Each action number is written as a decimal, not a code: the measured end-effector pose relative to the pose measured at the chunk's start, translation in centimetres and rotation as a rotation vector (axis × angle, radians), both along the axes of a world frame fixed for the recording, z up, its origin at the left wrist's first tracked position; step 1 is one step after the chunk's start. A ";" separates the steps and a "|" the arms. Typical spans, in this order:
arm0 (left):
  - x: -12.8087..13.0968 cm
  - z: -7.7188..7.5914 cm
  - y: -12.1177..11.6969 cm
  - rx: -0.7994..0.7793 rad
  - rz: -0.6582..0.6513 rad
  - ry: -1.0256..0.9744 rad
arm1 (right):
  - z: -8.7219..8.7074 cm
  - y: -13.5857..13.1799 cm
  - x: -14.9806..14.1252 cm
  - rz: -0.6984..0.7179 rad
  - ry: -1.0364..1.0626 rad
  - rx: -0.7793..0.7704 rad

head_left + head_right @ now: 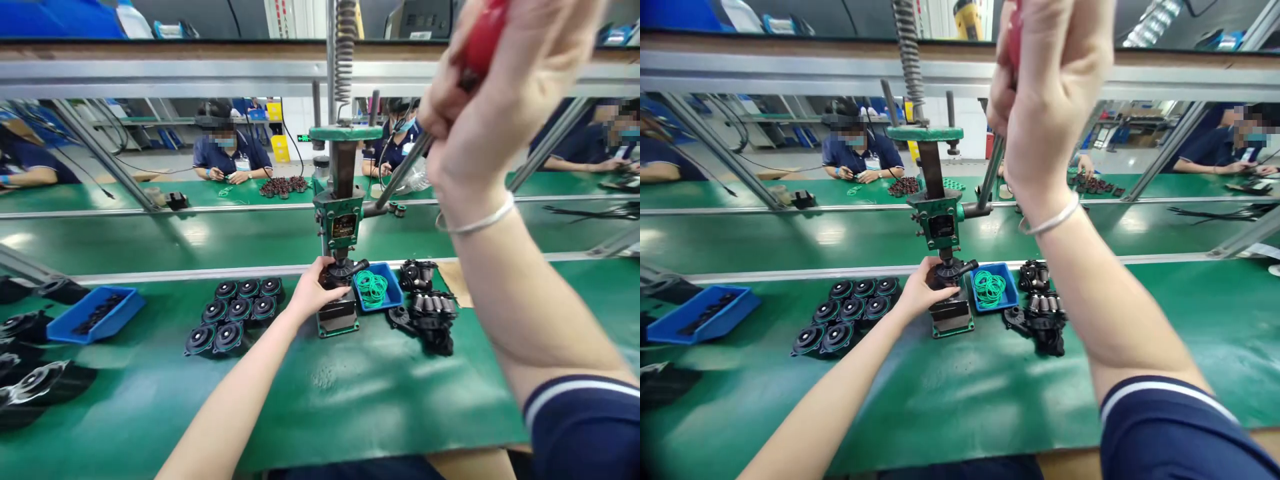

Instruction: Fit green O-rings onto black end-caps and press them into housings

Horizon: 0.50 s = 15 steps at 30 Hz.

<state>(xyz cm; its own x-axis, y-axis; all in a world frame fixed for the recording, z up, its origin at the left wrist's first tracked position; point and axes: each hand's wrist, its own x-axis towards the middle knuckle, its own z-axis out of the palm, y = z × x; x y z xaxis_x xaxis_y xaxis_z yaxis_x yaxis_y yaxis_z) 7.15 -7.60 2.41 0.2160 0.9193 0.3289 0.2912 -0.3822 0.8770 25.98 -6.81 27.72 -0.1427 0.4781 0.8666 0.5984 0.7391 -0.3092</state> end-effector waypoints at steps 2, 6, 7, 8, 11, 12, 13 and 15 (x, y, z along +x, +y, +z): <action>-0.2 0.4 -0.8 -0.006 -0.005 -0.003 | -0.5 -0.9 0.9 -0.031 0.100 0.100; 0.0 -0.5 -6.1 0.156 0.008 -0.035 | -9.2 -6.3 2.0 0.006 -0.363 -0.047; 0.5 -1.2 -7.7 0.219 -0.018 -0.038 | -12.6 -8.1 2.1 0.089 -0.524 -0.109; 1.2 -1.9 -9.3 0.295 -0.061 -0.014 | -15.9 -9.9 2.2 0.179 -0.618 -0.137; 3.0 -3.7 -12.4 0.452 -0.121 0.098 | -23.3 -14.0 3.5 0.184 -0.621 -0.122; 3.1 -3.8 -12.9 0.485 -0.149 0.136 | -24.4 -14.8 4.6 0.154 -0.602 -0.137; 2.9 -3.6 -13.0 0.513 -0.162 0.174 | -24.9 -15.2 6.1 0.094 -0.578 -0.168; 1.0 -2.4 -12.6 0.554 -0.095 0.274 | -24.5 -15.2 10.3 -0.176 -0.490 -0.262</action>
<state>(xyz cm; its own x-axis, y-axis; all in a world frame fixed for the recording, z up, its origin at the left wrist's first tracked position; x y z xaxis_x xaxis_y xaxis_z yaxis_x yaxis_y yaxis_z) 8.16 -20.17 -0.02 0.4323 0.6009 0.6723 0.4203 -0.7939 0.4394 36.31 -22.04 3.25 -0.3961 0.7204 0.5694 0.8249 0.5515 -0.1239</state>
